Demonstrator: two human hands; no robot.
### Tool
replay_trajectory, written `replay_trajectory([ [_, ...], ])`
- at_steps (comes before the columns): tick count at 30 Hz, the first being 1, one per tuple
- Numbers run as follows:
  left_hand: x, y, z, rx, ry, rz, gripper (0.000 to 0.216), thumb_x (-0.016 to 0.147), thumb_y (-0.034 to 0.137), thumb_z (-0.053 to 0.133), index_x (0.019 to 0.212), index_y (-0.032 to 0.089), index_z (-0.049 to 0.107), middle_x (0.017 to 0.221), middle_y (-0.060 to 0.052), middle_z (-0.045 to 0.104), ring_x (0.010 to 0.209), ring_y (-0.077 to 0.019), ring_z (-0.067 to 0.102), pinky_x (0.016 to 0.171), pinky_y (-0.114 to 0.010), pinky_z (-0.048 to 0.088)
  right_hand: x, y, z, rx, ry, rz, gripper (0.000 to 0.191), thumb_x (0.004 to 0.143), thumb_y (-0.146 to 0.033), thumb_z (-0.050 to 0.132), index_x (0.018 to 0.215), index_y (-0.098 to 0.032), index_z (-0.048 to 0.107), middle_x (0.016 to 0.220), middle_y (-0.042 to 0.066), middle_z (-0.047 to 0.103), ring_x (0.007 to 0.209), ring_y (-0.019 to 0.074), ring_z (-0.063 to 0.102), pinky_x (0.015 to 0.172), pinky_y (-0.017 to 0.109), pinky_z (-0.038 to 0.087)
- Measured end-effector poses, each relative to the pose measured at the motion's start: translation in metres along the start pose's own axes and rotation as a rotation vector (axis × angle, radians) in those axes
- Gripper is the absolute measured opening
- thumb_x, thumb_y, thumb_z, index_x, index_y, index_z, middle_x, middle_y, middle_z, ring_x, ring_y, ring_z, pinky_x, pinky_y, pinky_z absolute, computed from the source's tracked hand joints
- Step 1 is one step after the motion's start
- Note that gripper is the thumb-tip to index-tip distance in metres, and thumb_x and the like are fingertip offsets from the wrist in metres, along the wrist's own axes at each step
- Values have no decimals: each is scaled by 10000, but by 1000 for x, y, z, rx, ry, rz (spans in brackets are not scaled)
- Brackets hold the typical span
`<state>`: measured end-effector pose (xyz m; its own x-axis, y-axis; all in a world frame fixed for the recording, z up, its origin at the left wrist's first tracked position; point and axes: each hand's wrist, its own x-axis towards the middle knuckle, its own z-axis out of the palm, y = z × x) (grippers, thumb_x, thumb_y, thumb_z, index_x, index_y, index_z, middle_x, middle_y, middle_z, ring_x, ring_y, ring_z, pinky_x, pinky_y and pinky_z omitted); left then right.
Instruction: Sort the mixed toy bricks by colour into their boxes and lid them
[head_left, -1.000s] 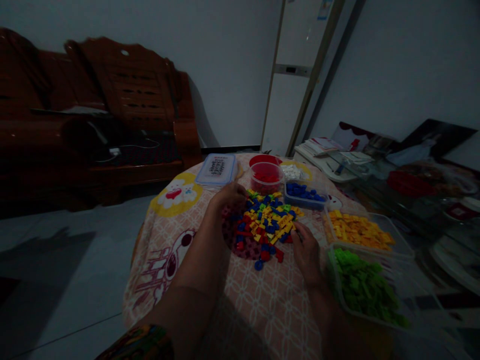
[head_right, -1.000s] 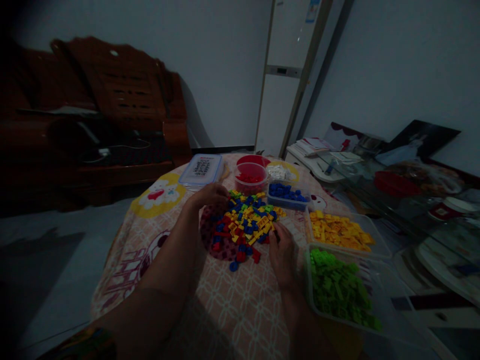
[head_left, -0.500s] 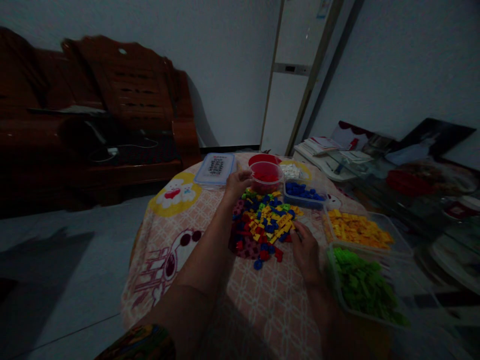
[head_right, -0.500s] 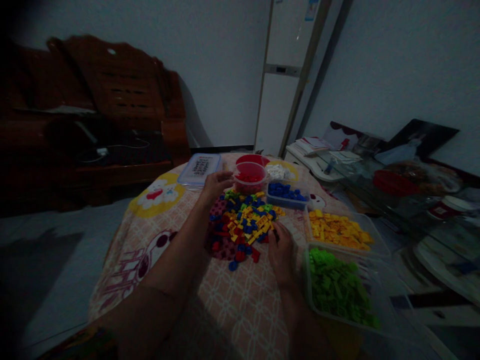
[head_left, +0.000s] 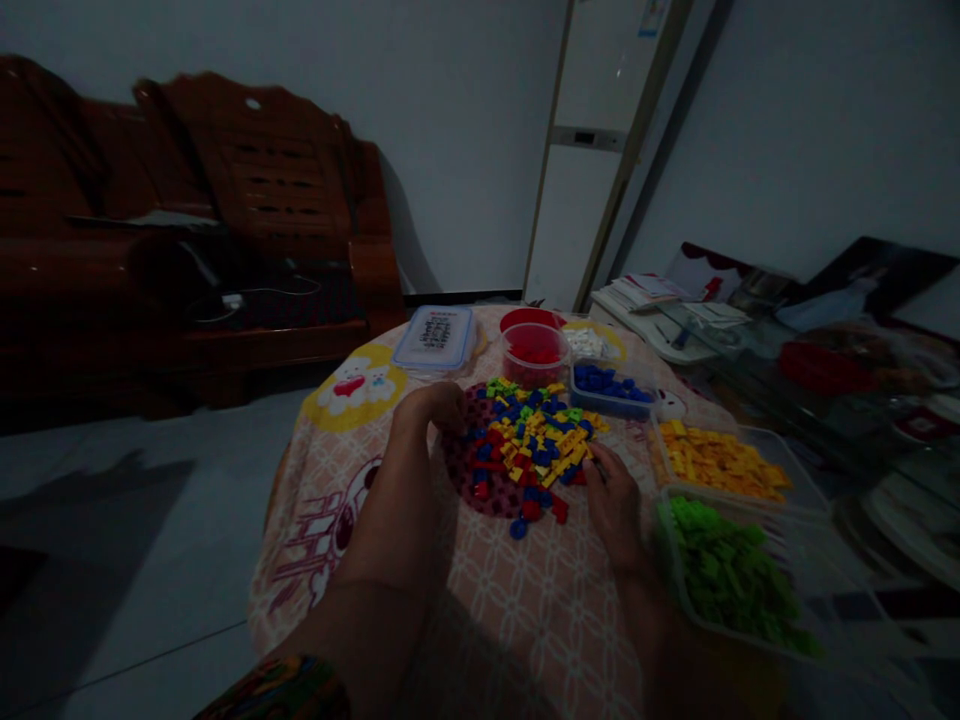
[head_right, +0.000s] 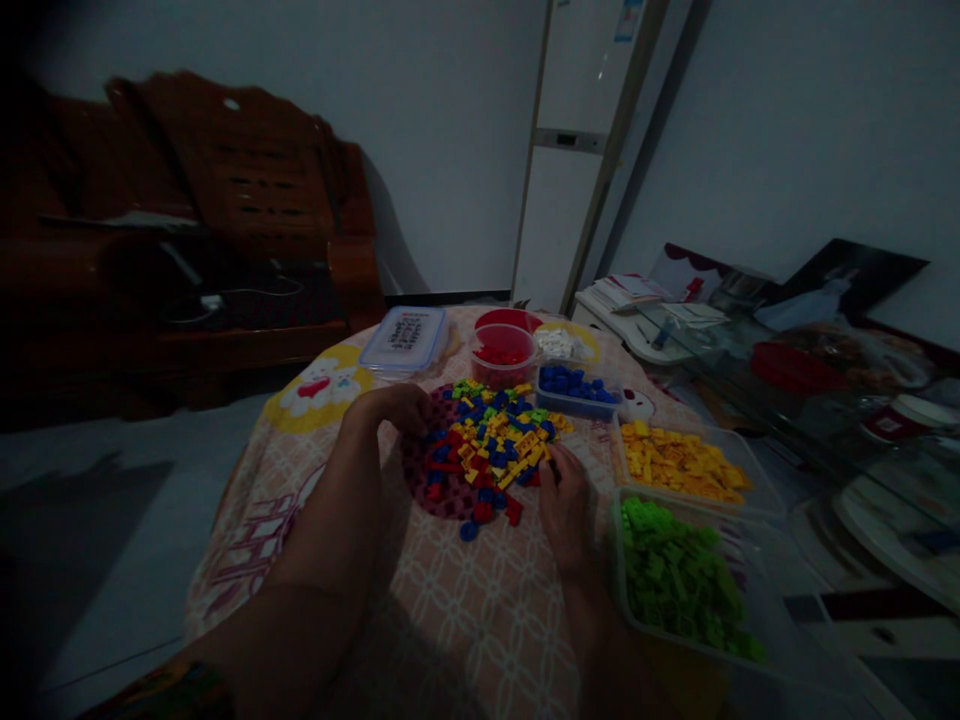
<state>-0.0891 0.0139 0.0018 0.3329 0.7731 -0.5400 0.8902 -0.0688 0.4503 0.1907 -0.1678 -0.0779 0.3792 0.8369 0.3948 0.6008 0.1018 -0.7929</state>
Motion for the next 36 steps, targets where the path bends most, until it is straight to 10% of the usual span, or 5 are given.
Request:
replay_trajectory([
  [9,2,20,10,27,72,178,238,565,130,723,796,185,736,664,29,702,621,-135,626,555,-188,471,0,0,1,-3,2,-14,431,896,-409,489,1169,-152,701,1252,159,678,1170,282,614,1066,487,443],
  [21,28,21,14,26,697,138,299,809,266,644,1070,160,747,1042,-80,757,949,-211,685,850,-271,514,0,2,1,1,3,-11,431,903,-411,497,1191,-156,692,1259,155,677,1179,282,611,1066,492,442],
  [27,44,26,30,90,653,287,534,826,237,630,1349,140,592,1236,-128,695,1120,-242,648,996,-334,491,0,3,1,-13,9,-22,424,906,-414,501,1181,-161,700,1258,156,680,1174,282,614,1068,494,441],
  [36,44,39,34,63,528,377,464,789,268,671,1235,140,661,1282,-132,671,1159,-255,623,1035,-340,465,-1,0,0,-10,9,-21,427,909,-420,495,1183,-166,702,1249,154,683,1169,280,617,1059,495,447],
])
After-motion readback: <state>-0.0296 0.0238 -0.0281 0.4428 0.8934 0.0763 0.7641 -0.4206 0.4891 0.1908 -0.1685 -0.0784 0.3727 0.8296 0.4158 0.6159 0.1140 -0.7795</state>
